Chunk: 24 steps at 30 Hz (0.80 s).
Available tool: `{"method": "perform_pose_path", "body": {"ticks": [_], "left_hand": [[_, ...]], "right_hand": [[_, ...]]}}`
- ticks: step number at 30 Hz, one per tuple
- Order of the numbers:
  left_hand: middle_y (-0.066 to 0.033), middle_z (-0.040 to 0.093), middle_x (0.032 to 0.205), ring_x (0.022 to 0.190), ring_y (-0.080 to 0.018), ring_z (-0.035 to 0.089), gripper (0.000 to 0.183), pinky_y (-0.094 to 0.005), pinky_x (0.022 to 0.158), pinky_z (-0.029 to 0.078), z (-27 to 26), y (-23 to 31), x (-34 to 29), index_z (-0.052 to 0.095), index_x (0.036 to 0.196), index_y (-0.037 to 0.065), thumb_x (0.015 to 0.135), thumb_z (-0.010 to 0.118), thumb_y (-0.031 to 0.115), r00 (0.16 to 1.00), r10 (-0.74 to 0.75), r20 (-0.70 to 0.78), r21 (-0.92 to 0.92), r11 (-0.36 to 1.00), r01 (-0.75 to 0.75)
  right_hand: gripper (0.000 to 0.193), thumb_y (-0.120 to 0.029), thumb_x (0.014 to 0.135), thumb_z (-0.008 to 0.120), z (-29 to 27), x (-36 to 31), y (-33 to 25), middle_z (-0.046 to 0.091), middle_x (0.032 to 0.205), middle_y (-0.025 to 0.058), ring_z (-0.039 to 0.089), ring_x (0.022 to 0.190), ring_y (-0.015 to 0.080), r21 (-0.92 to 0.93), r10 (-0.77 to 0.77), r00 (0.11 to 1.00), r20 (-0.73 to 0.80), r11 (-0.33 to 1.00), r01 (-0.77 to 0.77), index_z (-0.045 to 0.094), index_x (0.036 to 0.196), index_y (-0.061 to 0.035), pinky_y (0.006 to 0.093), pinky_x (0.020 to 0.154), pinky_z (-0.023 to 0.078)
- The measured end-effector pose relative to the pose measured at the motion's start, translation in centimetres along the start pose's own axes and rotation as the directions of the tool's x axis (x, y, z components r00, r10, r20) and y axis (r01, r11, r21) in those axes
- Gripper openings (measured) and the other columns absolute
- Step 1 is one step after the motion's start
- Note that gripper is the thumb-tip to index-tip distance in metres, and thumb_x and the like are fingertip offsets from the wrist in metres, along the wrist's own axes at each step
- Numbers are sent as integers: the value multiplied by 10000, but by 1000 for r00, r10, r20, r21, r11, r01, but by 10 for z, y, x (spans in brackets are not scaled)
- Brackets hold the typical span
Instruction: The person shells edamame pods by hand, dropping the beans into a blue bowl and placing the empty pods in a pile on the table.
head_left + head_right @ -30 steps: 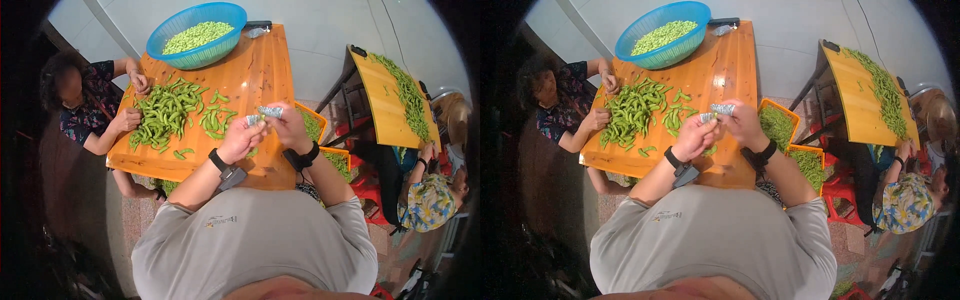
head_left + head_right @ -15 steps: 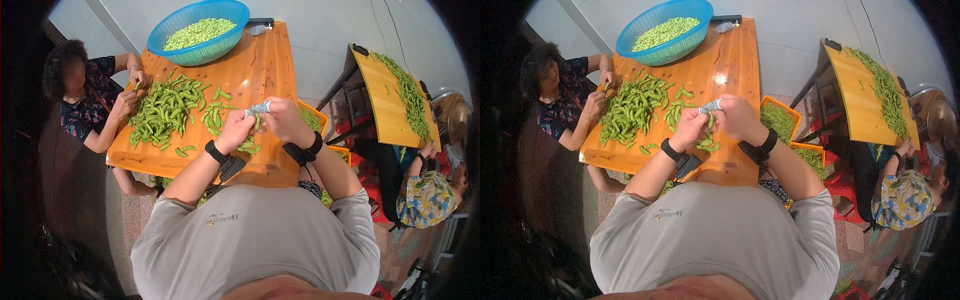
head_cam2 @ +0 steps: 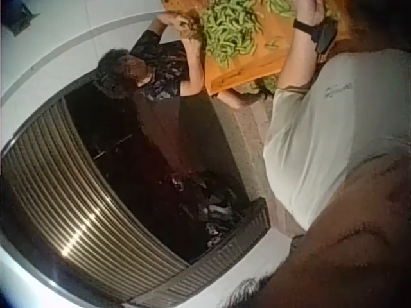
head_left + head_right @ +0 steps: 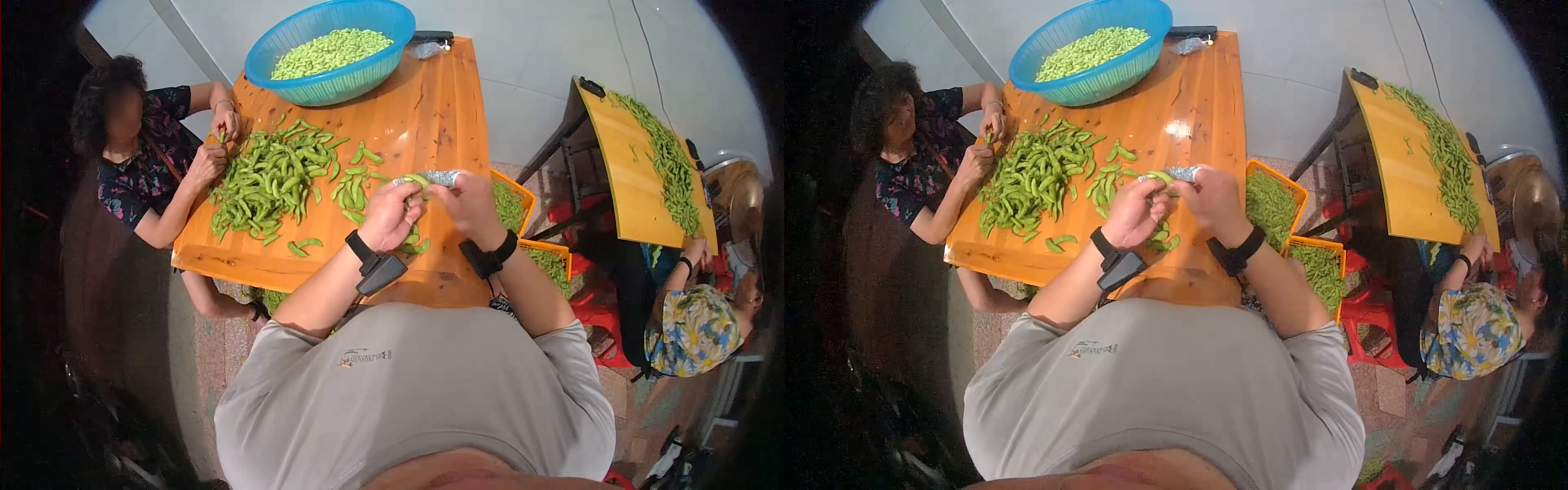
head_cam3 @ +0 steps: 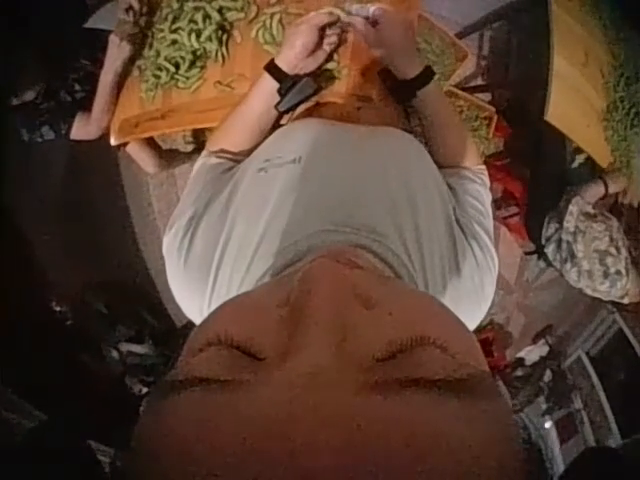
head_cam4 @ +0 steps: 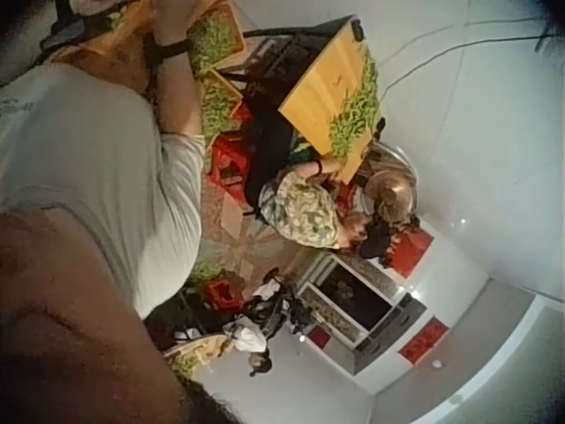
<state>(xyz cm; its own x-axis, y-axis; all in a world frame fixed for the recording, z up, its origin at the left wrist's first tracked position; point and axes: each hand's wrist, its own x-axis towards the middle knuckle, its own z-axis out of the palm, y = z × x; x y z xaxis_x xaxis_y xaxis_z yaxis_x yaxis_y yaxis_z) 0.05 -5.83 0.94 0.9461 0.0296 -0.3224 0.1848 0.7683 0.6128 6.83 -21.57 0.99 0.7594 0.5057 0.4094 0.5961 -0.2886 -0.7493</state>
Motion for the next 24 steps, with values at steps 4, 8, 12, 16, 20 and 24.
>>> {"method": "perform_pose_path", "body": {"ticks": [4, 8, 12, 16, 20, 24], "left_hand": [[-12, 518, 718, 576, -76, 453, 68, -192, 477, 350, 3, -2, -1, 559, 898, 2, 920, 509, 42, 1000, 24, -17, 44, 999, -23], [-7, 546, 741, 588, -60, 470, 61, -165, 480, 359, 5, -1, -2, 571, 909, 1, 916, 518, 31, 1000, 15, 25, 70, 997, -17], [-34, 597, 809, 634, -76, 535, 88, -156, 516, 434, -9, -2, 8, 587, 961, -10, 921, 532, 46, 990, 30, 139, 38, 999, -36], [-68, 622, 874, 704, -111, 601, 121, -182, 607, 533, -16, 7, 12, 587, 1009, -17, 914, 534, 36, 975, -152, 163, -164, 970, 179], [-110, 622, 917, 754, -150, 625, 163, -200, 646, 562, -7, 11, 5, 573, 1035, -30, 908, 496, 36, 972, -126, 198, -85, 986, 145], [-69, 576, 844, 632, -108, 526, 141, -172, 469, 430, -6, 5, 8, 541, 1004, -15, 926, 481, 87, 983, -137, 119, 12, 991, 137]], "right_hand": [[160, -142, 806, 696, 7, 3, -5, 607, 765, 177, 615, 644, 312, 56, -25, 997, -72, 998, 29, 645, 814, 9, 383, 552, 463], [172, -127, 832, 653, 13, 9, -3, 595, 765, 191, 606, 705, 361, -8, 0, 997, -74, 1000, 0, 588, 758, 14, 407, 601, 472], [175, -126, 837, 645, 14, 15, -6, 592, 770, 192, 595, 721, 378, -68, -57, 995, -77, 996, 52, 565, 772, 16, 421, 620, 474], [174, -135, 839, 641, 11, 23, 3, 591, 777, 194, 587, 723, 390, -195, -259, 965, -36, 949, 248, 560, 805, 16, 444, 628, 473], [145, -154, 841, 630, 0, 31, 9, 613, 806, 170, 603, 781, 368, -61, -88, 979, 182, 993, 100, 579, 809, -22, 452, 652, 480], [139, -173, 841, 622, -9, 31, -6, 617, 814, 167, 611, 789, 359, 17, 153, 943, 296, 986, -165, 594, 794, -45, 453, 659, 484]]}}
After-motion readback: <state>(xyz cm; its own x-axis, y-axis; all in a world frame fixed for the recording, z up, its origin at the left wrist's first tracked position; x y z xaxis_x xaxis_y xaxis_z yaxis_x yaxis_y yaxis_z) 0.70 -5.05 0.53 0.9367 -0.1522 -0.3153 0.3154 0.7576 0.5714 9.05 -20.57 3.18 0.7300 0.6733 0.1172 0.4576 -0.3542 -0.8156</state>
